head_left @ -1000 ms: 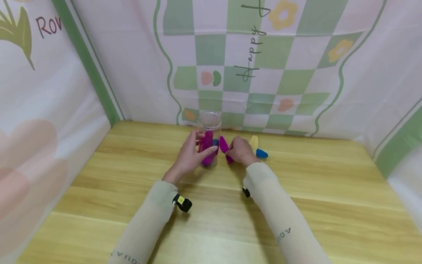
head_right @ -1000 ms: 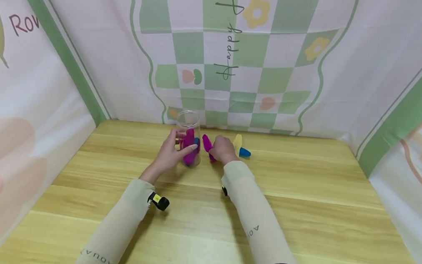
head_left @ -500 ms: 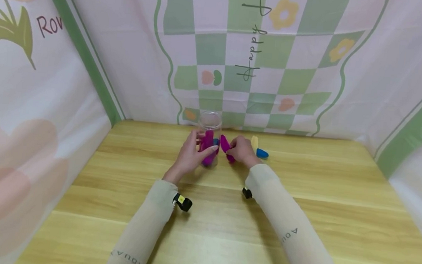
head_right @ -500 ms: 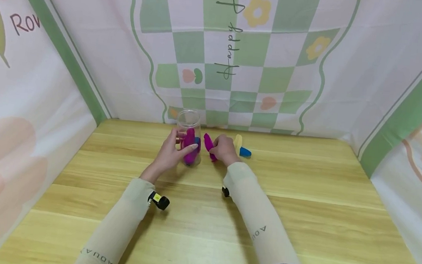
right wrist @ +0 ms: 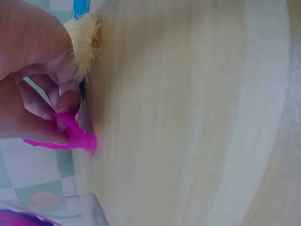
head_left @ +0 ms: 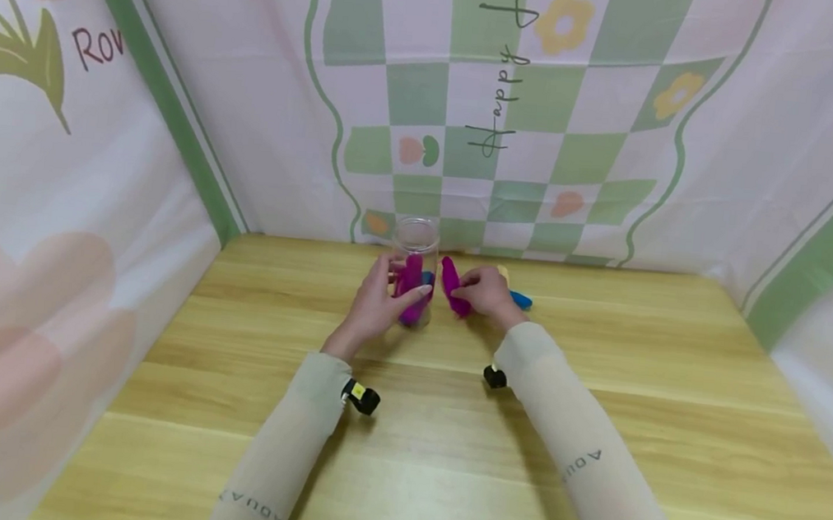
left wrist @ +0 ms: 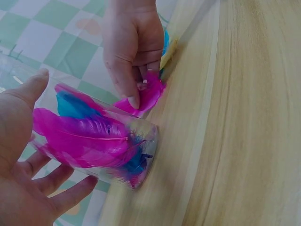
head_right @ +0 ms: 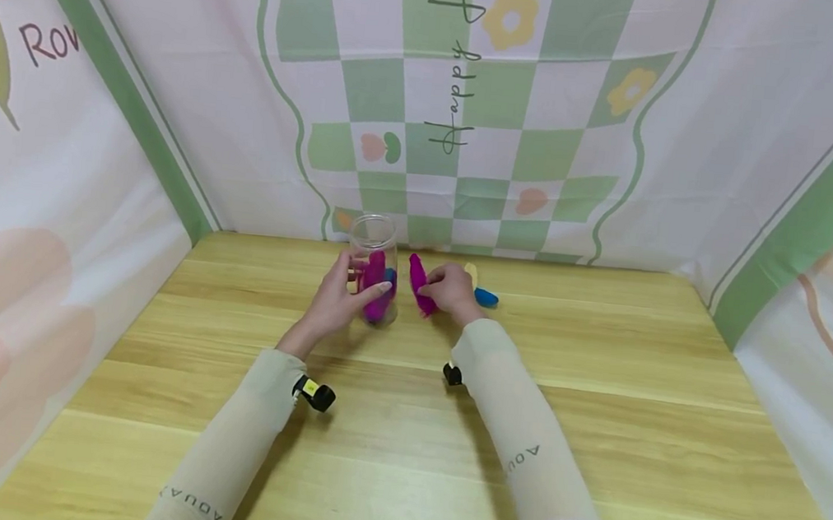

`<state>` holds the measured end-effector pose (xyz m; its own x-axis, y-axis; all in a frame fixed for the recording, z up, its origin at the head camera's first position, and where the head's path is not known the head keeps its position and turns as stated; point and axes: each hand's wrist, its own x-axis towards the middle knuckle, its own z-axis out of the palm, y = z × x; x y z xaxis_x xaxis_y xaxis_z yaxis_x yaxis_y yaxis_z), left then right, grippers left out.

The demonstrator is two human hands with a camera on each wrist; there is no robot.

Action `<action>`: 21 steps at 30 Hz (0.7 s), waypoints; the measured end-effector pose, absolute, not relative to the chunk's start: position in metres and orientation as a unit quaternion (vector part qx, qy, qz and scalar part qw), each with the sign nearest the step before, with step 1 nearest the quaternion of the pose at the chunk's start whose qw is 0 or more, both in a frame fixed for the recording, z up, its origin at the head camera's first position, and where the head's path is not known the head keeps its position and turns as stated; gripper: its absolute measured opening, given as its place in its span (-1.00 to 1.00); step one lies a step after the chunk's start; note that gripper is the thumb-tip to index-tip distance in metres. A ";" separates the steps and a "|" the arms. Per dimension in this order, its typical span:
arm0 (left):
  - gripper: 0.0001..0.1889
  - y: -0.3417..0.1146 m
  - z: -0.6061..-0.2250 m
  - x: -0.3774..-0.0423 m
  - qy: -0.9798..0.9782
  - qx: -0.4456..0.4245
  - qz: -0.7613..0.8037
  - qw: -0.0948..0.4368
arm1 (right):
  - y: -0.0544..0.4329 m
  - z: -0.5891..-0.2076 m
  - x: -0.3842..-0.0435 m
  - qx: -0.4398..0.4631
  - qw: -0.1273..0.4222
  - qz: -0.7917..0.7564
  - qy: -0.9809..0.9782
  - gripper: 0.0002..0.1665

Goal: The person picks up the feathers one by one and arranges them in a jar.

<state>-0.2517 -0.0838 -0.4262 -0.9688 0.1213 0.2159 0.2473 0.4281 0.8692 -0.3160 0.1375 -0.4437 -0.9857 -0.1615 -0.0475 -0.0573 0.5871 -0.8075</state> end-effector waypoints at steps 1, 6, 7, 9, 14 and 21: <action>-0.29 -0.084 -0.426 -0.252 -0.843 -0.110 -0.523 0.060 | 0.138 -0.444 -0.316 -0.057 0.062 -0.460 0.884 -0.72; -0.27 -0.084 -0.426 -0.251 -0.843 -0.111 -0.522 0.060 | 0.143 -0.445 -0.318 -0.048 0.083 -0.501 0.860 -0.69; -0.27 -0.084 -0.426 -0.251 -0.843 -0.112 -0.522 0.061 | 0.143 -0.444 -0.318 -0.042 0.087 -0.511 0.854 -0.69; -0.28 -0.084 -0.426 -0.252 -0.843 -0.114 -0.522 0.061 | 0.144 -0.443 -0.318 -0.034 0.098 -0.529 0.842 -0.68; -0.31 -0.084 -0.426 -0.252 -0.842 -0.113 -0.523 0.062 | 0.145 -0.436 -0.314 -0.009 0.118 -0.577 0.808 -0.68; -0.30 -0.085 -0.428 -0.253 -0.839 -0.116 -0.527 0.065 | 0.148 -0.432 -0.309 -0.009 0.120 -0.624 0.772 -0.72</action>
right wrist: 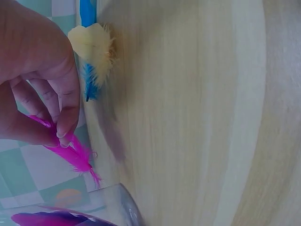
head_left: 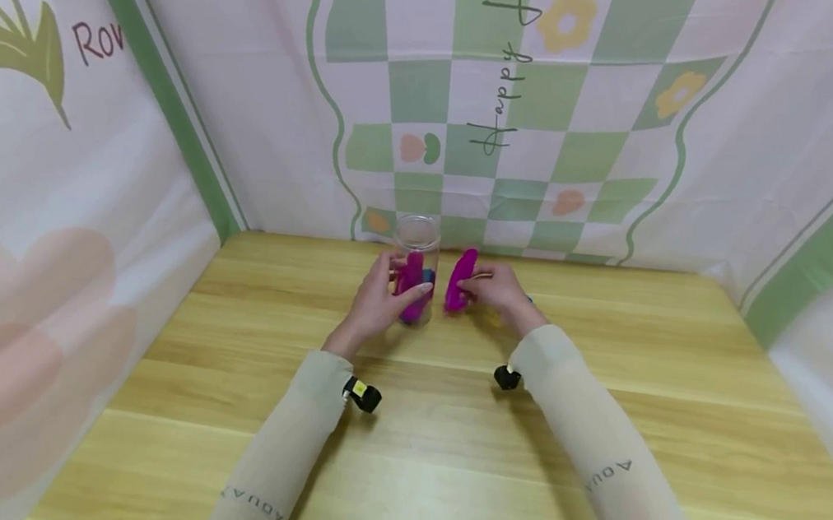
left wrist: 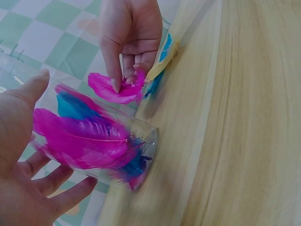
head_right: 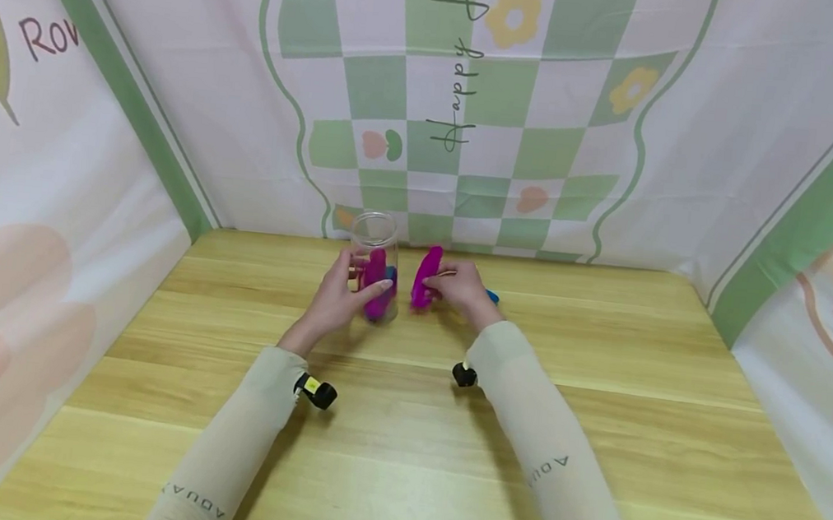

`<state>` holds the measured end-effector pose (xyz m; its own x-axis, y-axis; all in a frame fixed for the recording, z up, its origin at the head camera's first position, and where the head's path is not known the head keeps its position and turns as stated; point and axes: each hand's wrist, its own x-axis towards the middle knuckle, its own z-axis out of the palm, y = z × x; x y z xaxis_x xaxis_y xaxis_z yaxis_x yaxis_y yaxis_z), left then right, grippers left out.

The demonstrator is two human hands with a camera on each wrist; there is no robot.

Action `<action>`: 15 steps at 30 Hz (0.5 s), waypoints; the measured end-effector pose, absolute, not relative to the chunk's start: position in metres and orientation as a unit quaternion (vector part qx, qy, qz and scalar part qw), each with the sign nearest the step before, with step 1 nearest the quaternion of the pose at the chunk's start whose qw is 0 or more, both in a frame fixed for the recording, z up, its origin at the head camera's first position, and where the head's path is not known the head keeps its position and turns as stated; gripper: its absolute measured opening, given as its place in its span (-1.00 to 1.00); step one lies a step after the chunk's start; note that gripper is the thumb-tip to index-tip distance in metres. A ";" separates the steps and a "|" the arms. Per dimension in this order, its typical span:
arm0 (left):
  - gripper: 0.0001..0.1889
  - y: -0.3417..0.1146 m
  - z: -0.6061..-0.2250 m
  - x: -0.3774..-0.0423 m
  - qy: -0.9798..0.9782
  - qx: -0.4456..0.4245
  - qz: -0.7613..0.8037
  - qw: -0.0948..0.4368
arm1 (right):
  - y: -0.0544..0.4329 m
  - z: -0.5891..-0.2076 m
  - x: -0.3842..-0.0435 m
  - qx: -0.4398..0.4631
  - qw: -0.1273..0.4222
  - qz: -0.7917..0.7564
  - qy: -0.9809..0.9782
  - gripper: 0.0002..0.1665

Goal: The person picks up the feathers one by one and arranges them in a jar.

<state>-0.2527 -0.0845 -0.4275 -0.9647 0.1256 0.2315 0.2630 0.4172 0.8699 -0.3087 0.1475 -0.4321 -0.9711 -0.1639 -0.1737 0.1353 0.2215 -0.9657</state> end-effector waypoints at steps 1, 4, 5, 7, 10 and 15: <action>-0.30 -0.085 -0.428 -0.253 -0.839 -0.116 -0.528 0.065 | 0.148 -0.432 -0.309 -0.008 0.121 -0.631 0.767 -0.73; -0.30 -0.085 -0.428 -0.253 -0.838 -0.115 -0.529 0.064 | 0.149 -0.432 -0.307 -0.009 0.120 -0.639 0.760 -0.75; -0.30 -0.085 -0.428 -0.253 -0.838 -0.115 -0.529 0.064 | 0.150 -0.431 -0.307 -0.010 0.118 -0.638 0.761 -0.75; -0.30 -0.085 -0.428 -0.253 -0.837 -0.114 -0.531 0.064 | 0.151 -0.430 -0.306 -0.014 0.113 -0.632 0.767 -0.74; -0.30 -0.085 -0.429 -0.254 -0.836 -0.115 -0.532 0.065 | 0.154 -0.426 -0.304 -0.016 0.108 -0.620 0.777 -0.71; -0.30 -0.086 -0.430 -0.254 -0.837 -0.119 -0.529 0.066 | 0.156 -0.419 -0.300 -0.016 0.108 -0.622 0.775 -0.69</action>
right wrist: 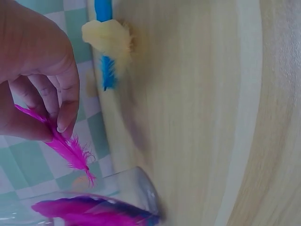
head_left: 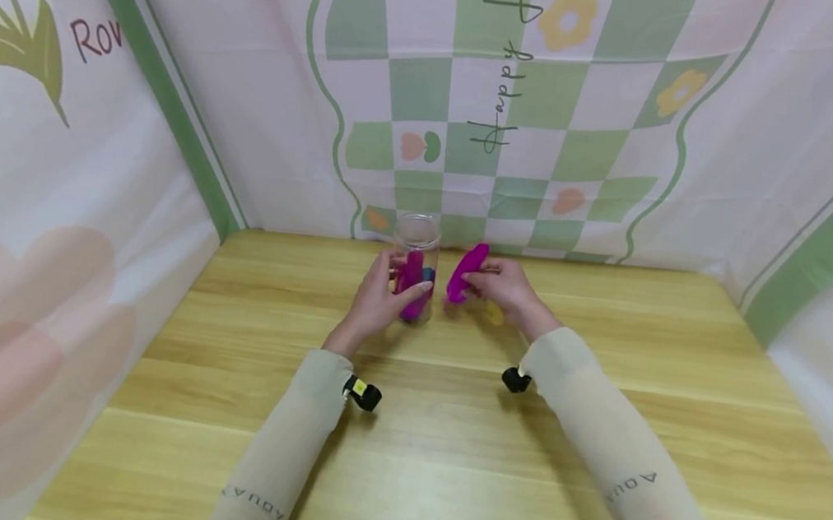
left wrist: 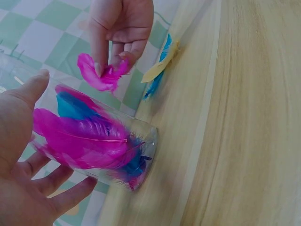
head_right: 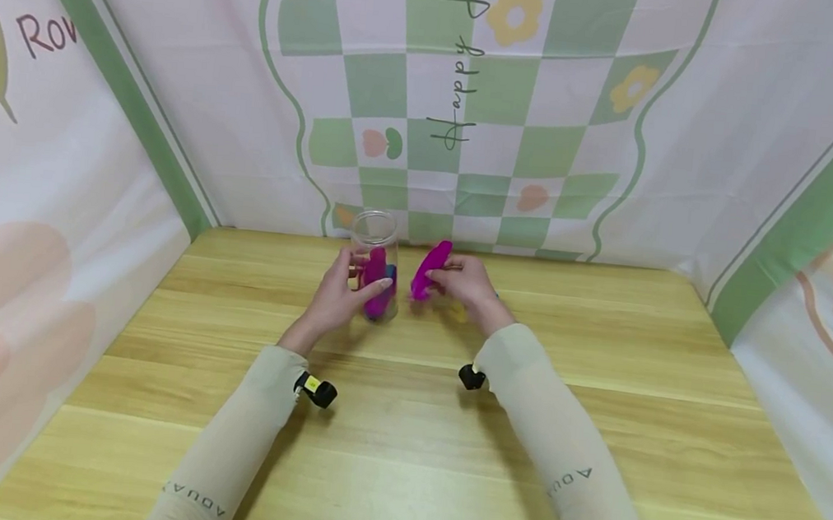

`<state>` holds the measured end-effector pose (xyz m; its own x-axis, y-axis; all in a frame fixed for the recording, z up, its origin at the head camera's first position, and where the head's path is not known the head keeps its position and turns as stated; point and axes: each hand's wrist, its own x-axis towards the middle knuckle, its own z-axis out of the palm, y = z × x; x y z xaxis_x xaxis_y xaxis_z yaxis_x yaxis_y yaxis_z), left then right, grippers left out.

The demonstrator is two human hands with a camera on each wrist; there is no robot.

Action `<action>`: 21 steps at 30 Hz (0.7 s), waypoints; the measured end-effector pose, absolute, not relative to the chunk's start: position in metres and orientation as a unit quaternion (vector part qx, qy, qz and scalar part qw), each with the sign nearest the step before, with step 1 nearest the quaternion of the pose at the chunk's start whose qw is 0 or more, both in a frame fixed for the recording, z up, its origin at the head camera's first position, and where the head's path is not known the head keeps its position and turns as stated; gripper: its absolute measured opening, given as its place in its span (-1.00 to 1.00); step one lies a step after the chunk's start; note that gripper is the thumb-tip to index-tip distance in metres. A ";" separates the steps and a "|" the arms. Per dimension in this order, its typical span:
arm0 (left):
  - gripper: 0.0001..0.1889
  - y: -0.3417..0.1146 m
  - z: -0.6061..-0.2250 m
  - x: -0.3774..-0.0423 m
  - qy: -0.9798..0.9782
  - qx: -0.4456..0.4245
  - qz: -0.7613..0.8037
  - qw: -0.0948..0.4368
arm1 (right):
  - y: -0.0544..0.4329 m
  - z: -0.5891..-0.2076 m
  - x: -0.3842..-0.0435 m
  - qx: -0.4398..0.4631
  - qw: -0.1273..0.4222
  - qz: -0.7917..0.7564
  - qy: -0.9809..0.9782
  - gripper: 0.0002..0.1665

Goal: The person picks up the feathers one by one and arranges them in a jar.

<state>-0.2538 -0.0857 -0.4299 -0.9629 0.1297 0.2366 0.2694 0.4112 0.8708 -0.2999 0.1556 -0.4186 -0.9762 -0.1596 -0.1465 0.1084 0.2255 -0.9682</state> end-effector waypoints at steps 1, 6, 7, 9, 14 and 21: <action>-0.30 -0.086 -0.429 -0.253 -0.838 -0.119 -0.529 0.065 | 0.156 -0.417 -0.299 -0.018 0.108 -0.625 0.773 -0.69; -0.31 -0.085 -0.428 -0.253 -0.839 -0.119 -0.528 0.064 | 0.158 -0.408 -0.297 -0.025 0.107 -0.632 0.767 -0.64; -0.31 -0.085 -0.428 -0.253 -0.838 -0.120 -0.528 0.064 | 0.158 -0.407 -0.296 -0.026 0.106 -0.634 0.766 -0.62; -0.30 -0.085 -0.428 -0.253 -0.838 -0.120 -0.528 0.064 | 0.160 -0.404 -0.296 -0.027 0.107 -0.641 0.759 -0.60; -0.30 -0.085 -0.430 -0.254 -0.839 -0.117 -0.528 0.066 | 0.164 -0.398 -0.294 -0.023 0.109 -0.673 0.731 -0.55; -0.30 -0.085 -0.431 -0.254 -0.841 -0.114 -0.525 0.070 | 0.168 -0.390 -0.289 -0.029 0.102 -0.683 0.723 -0.53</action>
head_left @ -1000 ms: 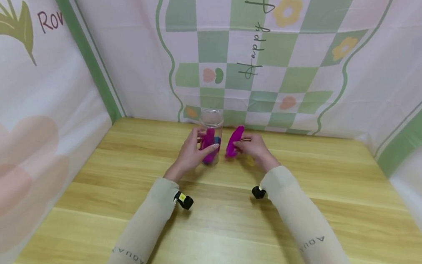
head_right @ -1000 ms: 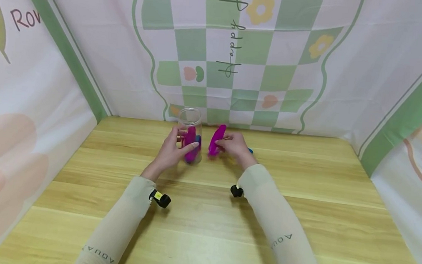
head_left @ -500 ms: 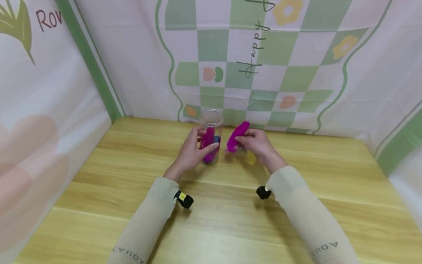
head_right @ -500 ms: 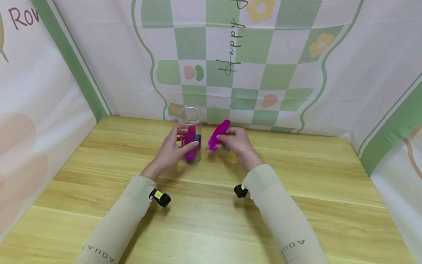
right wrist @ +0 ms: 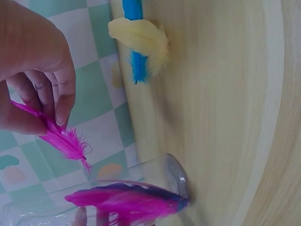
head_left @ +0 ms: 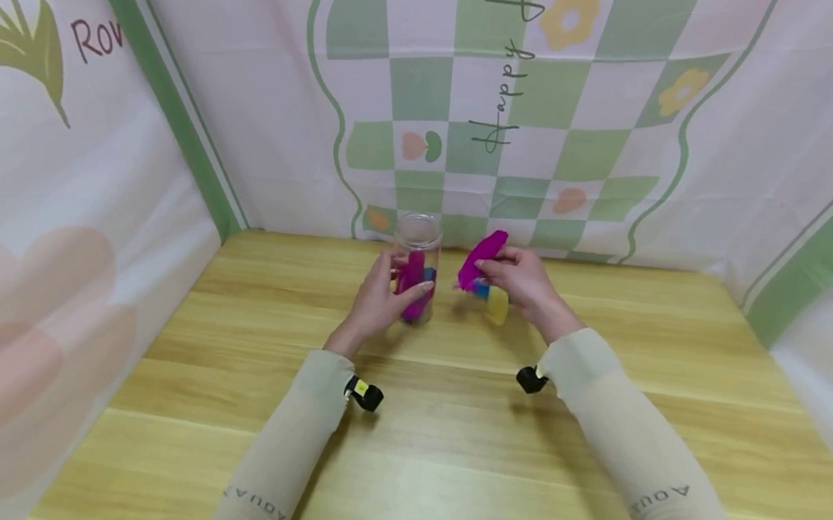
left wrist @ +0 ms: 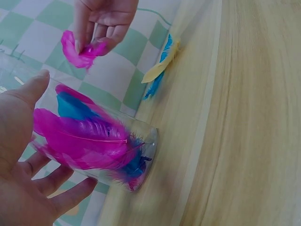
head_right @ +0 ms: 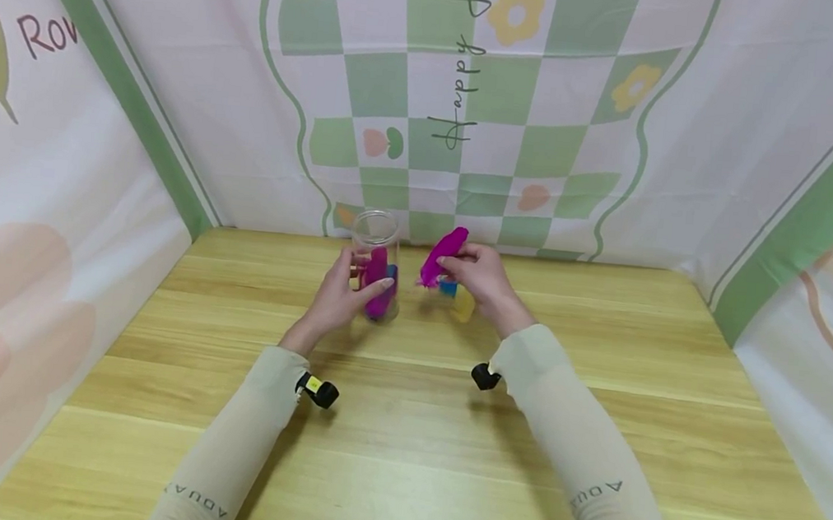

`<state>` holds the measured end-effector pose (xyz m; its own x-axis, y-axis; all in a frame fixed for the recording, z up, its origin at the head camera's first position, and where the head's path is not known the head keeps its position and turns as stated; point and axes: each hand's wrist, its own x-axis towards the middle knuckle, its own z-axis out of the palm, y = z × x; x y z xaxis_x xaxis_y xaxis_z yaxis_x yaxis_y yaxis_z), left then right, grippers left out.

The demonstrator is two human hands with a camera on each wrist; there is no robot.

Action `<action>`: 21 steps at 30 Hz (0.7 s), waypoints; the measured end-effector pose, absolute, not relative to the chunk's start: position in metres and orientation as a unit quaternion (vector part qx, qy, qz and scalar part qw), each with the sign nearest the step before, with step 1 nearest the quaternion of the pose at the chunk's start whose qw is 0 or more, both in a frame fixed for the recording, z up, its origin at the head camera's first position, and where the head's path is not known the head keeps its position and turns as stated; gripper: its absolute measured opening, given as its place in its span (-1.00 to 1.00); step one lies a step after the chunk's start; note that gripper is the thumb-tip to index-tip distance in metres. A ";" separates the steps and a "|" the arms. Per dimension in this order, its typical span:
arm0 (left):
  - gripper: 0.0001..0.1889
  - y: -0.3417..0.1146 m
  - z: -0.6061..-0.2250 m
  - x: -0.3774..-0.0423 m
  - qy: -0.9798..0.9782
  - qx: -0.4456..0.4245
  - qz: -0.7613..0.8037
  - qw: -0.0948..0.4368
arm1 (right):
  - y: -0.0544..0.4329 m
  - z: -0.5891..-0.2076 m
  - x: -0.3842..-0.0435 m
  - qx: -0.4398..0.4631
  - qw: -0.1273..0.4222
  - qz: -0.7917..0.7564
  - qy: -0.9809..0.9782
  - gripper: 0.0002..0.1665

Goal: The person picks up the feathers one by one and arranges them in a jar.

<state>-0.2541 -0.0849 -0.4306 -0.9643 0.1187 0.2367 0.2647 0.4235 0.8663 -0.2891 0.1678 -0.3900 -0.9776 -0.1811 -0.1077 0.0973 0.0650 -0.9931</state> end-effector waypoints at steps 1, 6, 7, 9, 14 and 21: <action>-0.29 -0.085 -0.430 -0.254 -0.841 -0.113 -0.525 0.070 | 0.168 -0.389 -0.288 -0.031 0.099 -0.683 0.723 -0.53; -0.29 -0.084 -0.429 -0.252 -0.842 -0.110 -0.524 0.068 | 0.168 -0.383 -0.286 -0.042 0.091 -0.682 0.725 -0.56; -0.29 -0.084 -0.429 -0.252 -0.842 -0.110 -0.524 0.068 | 0.168 -0.381 -0.285 -0.045 0.090 -0.682 0.725 -0.56; -0.29 -0.084 -0.429 -0.252 -0.842 -0.110 -0.524 0.068 | 0.167 -0.378 -0.285 -0.047 0.089 -0.681 0.725 -0.57; -0.29 -0.085 -0.430 -0.253 -0.843 -0.113 -0.521 0.071 | 0.165 -0.369 -0.283 -0.055 0.087 -0.679 0.727 -0.58; -0.29 -0.085 -0.430 -0.254 -0.840 -0.115 -0.525 0.068 | 0.163 -0.359 -0.282 -0.069 0.083 -0.676 0.729 -0.58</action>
